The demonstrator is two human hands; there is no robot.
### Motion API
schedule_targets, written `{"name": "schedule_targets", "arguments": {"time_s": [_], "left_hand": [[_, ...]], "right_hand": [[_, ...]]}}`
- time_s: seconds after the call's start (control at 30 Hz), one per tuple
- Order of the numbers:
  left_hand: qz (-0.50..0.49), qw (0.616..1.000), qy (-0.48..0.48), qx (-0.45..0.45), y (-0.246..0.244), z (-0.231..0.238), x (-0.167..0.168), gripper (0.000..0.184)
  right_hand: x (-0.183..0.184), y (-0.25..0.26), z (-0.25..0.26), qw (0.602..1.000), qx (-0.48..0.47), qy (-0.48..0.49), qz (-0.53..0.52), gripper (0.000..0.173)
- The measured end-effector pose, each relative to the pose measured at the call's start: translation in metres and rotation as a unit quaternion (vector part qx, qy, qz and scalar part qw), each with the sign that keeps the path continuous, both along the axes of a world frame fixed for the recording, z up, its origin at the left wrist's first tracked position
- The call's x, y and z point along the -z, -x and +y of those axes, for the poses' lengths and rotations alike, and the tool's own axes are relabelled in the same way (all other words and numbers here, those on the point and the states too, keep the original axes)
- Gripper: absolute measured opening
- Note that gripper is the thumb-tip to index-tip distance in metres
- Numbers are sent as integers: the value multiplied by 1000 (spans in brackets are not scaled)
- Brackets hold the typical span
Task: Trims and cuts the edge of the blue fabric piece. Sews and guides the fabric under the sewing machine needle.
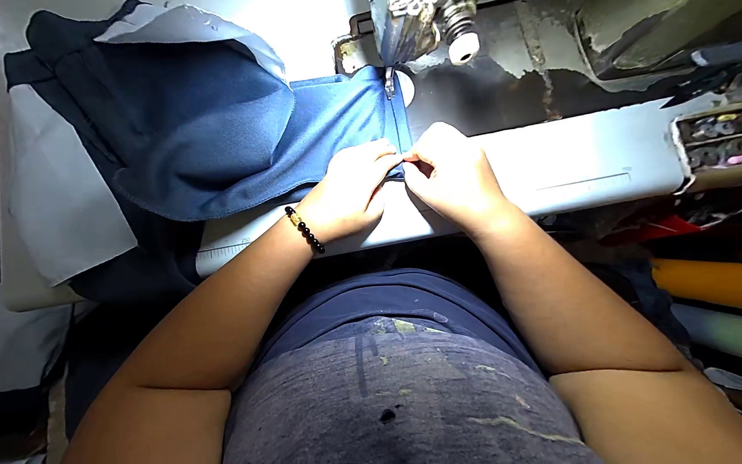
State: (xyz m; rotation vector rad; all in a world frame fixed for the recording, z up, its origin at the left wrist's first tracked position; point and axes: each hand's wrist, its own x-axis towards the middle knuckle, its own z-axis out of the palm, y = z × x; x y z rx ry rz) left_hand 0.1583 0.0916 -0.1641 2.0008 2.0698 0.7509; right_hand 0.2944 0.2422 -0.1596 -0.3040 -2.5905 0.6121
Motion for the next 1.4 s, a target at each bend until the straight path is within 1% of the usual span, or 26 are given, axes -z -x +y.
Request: {"name": "schedule_targets", "arguments": {"time_s": [0.2,0.3,0.37,0.47,0.5,0.57,0.6,0.7,0.73,0.8,0.87,0.9,0.97,1.07,1.1,1.13,1.2,1.27,1.33,1.4], "left_hand": [[0,999,35,-25,23,22,-5,50],[30,999,15,-27,41,37,-3,49],[47,998,5,-41,48,45,-3,46],[41,988,51,-136,39,52,-14,35],[47,984,51,-166,36,54,-16,33],[57,979,27,-196,36,59,-20,33],[53,978,23,-200,37,61,-22,33],[16,981,29,-192,40,63,-32,30],[8,983,35,-182,39,59,-37,32],[31,984,63,-162,28,40,-49,41],[102,978,77,-166,16,5,-59,50],[140,970,81,-179,14,-18,-62,51],[182,949,119,-227,25,-66,-68,46],[198,917,176,-298,64,-127,-68,28],[194,915,178,-306,74,-140,-75,28],[191,917,168,-307,81,-148,-85,29],[181,928,126,-300,97,-157,-103,37],[169,942,79,-280,123,-162,-112,46],[149,952,58,-262,138,-157,-122,47],[111,951,64,-282,138,-145,-133,44]], "right_hand": [[-11,29,18,998,8,3,-65,20],[-17,47,26,993,27,18,-111,23],[-14,54,28,992,37,28,-117,26],[-10,48,32,993,38,64,-91,31],[-9,42,34,992,46,87,-76,33],[-5,36,38,989,77,117,-47,29],[-5,36,39,986,92,124,-58,29],[-21,53,36,969,115,153,-158,44],[-24,61,35,966,123,160,-161,46],[-21,73,35,966,142,174,-130,43],[-21,74,34,965,147,177,-128,39],[-23,70,32,965,144,165,-145,38],[-29,59,31,959,119,153,-205,34],[-38,54,37,954,62,143,-254,34],[-42,55,38,954,59,166,-243,33],[-47,58,37,948,73,217,-220,27],[-44,64,35,920,108,351,-134,15],[-39,67,31,845,117,520,-46,12],[-35,66,26,780,116,615,18,10],[-31,62,21,736,114,664,69,13]]}}
